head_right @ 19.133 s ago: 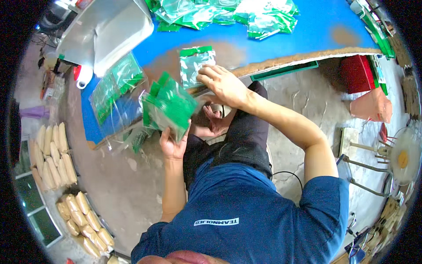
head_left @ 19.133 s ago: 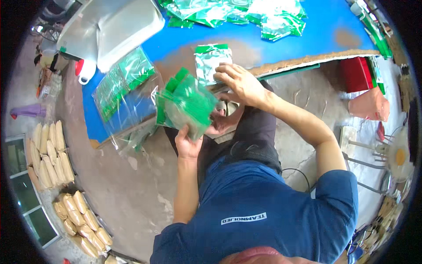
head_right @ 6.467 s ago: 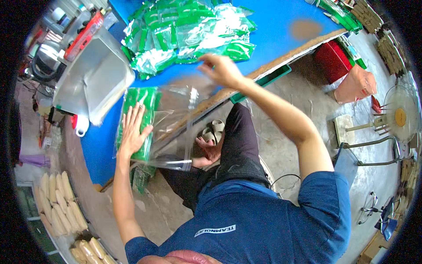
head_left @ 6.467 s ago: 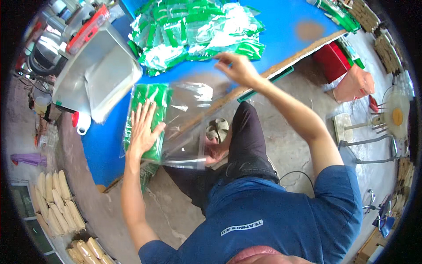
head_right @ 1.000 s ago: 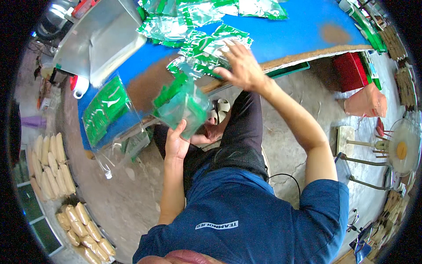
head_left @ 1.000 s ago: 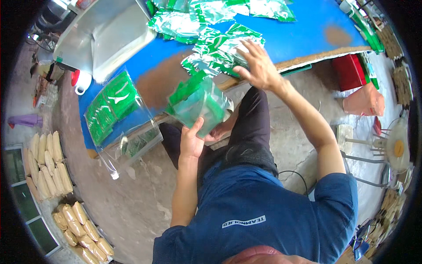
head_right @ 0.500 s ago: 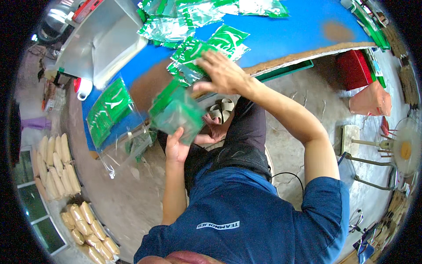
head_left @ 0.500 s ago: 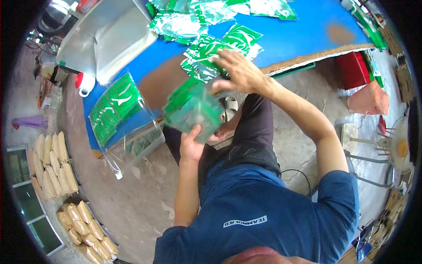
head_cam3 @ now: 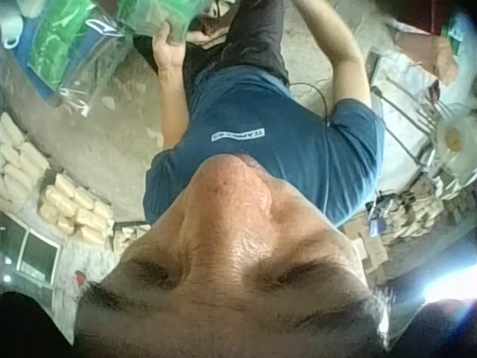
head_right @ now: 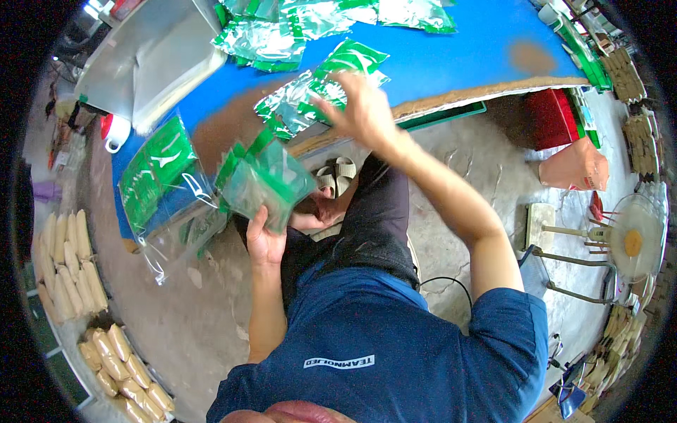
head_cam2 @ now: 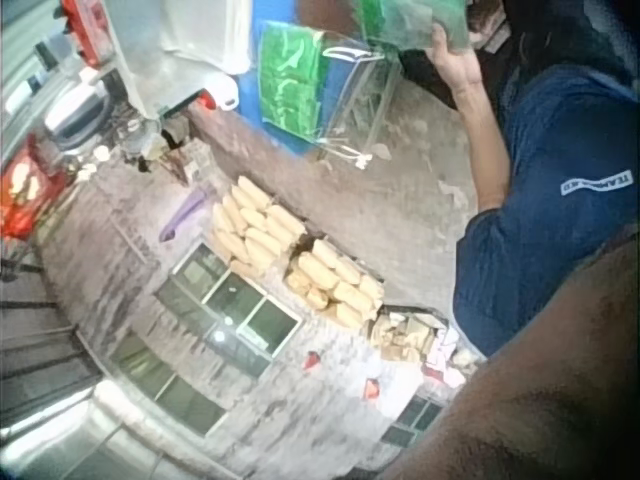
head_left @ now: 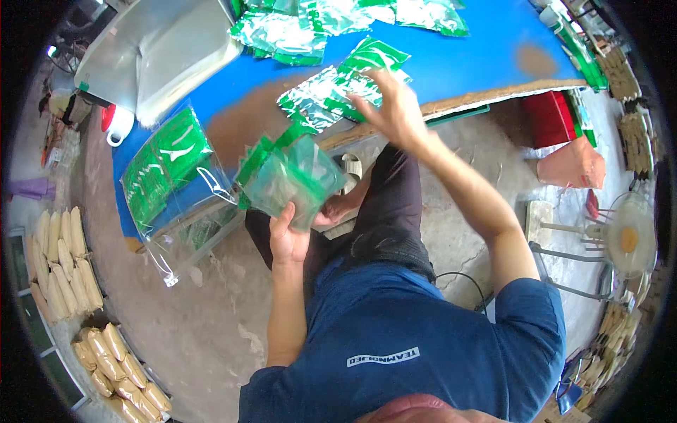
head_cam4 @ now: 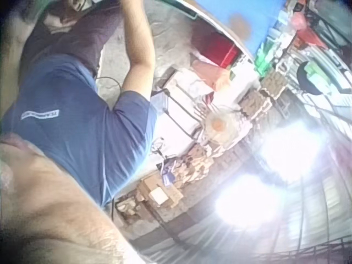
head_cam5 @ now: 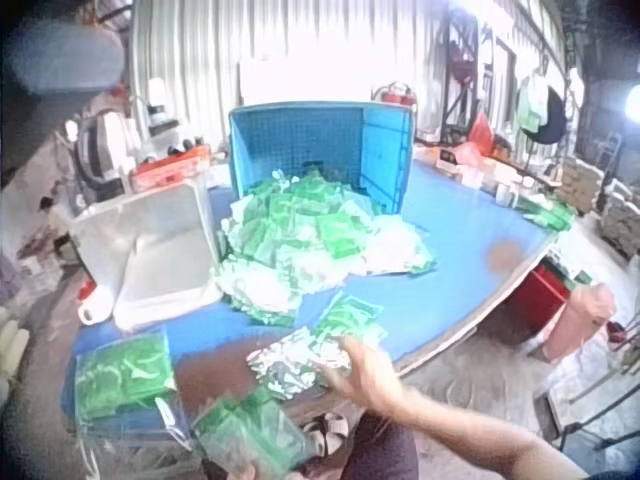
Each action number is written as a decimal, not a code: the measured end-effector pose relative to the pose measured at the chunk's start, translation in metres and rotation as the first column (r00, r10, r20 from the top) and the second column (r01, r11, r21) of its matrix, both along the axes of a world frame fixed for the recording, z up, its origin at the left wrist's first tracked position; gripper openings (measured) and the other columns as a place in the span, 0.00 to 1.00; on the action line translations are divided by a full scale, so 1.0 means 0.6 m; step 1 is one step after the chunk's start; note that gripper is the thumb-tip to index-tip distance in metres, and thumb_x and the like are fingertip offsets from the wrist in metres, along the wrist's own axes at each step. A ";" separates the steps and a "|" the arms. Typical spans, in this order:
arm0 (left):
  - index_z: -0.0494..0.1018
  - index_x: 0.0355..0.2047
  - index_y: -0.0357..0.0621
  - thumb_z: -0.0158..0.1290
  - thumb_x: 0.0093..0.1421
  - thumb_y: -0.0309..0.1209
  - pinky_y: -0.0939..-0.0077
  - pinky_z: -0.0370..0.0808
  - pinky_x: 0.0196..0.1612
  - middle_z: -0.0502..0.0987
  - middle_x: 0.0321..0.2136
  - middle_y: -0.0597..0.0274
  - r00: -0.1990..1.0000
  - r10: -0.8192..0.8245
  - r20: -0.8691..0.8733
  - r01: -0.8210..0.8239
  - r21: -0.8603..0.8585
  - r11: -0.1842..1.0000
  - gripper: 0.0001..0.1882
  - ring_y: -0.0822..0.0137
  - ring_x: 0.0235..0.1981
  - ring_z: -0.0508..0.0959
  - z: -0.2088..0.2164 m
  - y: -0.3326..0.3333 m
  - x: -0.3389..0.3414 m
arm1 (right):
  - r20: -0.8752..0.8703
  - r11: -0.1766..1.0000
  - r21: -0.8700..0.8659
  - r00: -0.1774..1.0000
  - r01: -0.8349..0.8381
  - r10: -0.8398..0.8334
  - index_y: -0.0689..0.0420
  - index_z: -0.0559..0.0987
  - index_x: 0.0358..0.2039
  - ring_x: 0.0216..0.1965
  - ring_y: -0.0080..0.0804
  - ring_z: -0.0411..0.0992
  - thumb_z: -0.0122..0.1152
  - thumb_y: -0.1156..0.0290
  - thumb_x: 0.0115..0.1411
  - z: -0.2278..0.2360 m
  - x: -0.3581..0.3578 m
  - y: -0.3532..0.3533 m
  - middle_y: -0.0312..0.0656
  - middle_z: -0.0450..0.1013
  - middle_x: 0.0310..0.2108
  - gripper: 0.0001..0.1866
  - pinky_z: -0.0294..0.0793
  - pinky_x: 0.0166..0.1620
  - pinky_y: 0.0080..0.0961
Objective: Packing small green plastic bags into larger clear plastic sleeves.
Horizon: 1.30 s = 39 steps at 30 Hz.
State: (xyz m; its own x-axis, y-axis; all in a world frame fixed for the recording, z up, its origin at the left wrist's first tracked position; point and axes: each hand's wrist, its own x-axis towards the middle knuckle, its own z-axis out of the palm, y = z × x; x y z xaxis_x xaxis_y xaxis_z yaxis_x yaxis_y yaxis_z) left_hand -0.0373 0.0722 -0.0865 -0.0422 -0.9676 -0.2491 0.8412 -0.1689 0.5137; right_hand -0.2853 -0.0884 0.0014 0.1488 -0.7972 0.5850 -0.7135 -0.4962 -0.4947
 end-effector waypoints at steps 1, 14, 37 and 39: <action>0.64 0.62 0.40 0.59 0.61 0.30 0.57 0.65 0.65 0.73 0.56 0.58 0.999 -0.033 0.008 0.033 -0.017 0.999 0.30 0.58 0.59 0.71 0.000 0.004 0.001 | -0.149 0.987 -0.140 0.984 0.080 -0.101 0.61 0.75 0.48 0.47 0.52 0.73 0.68 0.50 0.57 -0.012 -0.027 -0.051 0.54 0.75 0.44 0.29 0.76 0.45 0.41; 0.68 0.59 0.41 0.62 0.51 0.17 0.58 0.72 0.60 0.74 0.55 0.59 0.992 -0.118 -0.033 0.111 -0.164 0.980 0.34 0.61 0.55 0.75 0.009 -0.005 0.027 | 0.540 0.881 0.402 0.842 -0.250 -0.007 0.64 0.81 0.38 0.27 0.24 0.73 0.56 0.64 0.65 0.047 0.006 -0.019 0.44 0.78 0.26 0.14 0.73 0.32 0.29; 0.60 0.66 0.41 0.59 0.60 0.26 0.44 0.59 0.69 0.67 0.63 0.54 0.995 -0.042 -0.088 0.037 -0.055 0.998 0.35 0.51 0.64 0.67 -0.016 0.034 0.050 | 0.386 0.570 0.717 0.909 -0.402 0.156 0.67 0.78 0.44 0.47 0.56 0.73 0.48 0.42 0.66 -0.011 0.124 -0.072 0.64 0.74 0.38 0.34 0.72 0.49 0.46; 0.59 0.66 0.41 0.59 0.60 0.25 0.48 0.60 0.69 0.68 0.62 0.55 0.997 -0.002 -0.073 -0.001 -0.053 0.999 0.35 0.53 0.63 0.67 -0.005 0.030 0.051 | 0.480 0.697 0.603 0.875 -0.388 0.072 0.62 0.78 0.50 0.55 0.52 0.70 0.47 0.48 0.67 -0.013 0.122 -0.056 0.60 0.72 0.52 0.29 0.69 0.55 0.44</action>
